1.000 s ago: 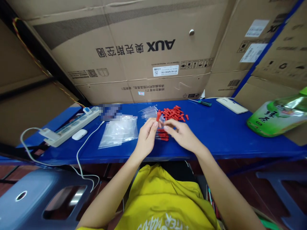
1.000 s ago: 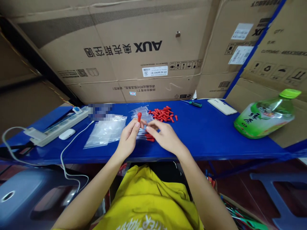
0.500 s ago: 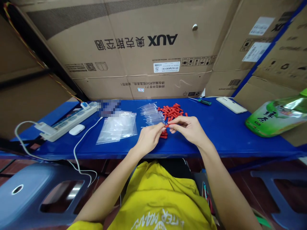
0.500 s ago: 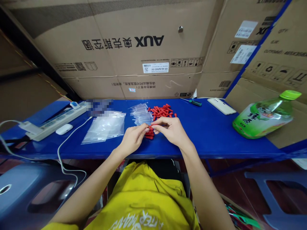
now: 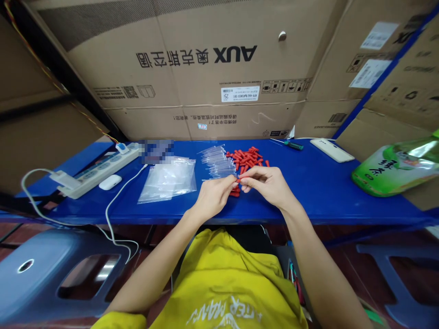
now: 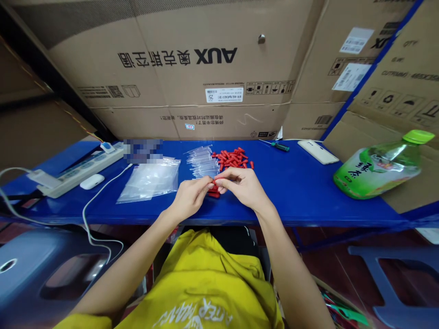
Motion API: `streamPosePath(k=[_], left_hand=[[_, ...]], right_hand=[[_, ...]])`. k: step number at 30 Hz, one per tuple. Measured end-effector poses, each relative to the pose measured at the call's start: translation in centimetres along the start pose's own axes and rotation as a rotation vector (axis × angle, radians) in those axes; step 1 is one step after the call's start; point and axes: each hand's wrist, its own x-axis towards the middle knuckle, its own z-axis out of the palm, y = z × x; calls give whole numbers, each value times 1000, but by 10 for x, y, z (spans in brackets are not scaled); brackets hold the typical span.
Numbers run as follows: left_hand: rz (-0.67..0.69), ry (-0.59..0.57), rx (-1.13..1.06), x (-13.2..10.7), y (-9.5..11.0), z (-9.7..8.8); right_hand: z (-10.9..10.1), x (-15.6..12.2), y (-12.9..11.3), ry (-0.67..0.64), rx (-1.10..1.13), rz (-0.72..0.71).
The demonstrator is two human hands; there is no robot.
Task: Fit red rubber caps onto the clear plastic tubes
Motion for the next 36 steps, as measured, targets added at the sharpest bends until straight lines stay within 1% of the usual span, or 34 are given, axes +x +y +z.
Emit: streamPosePath(k=[5,11,13,17,21,25,36], left_hand=[[23,-5,63,-1,1,1],[27,102,-20,-1,0,4],[4,93,-11,0,0,4],[-19,32,3,1,1,1],[-17,-10,27,1,2,0],[-17,-9,72,1,2,0],[-4,-17,98,-1,2,2]], right_hand=[[-5,-2,-5,-48,-75,6],[-19,-6,-9,-24,-163,3],[-24,-6,-8,-6,-153,3],[-29,-5,-4,-7,-161,-5],[-28,-5,-4,-19,-176,-16],[-23,-5,-6,-20,-165,-13],[-17,-5,-7,-20,-151,0]])
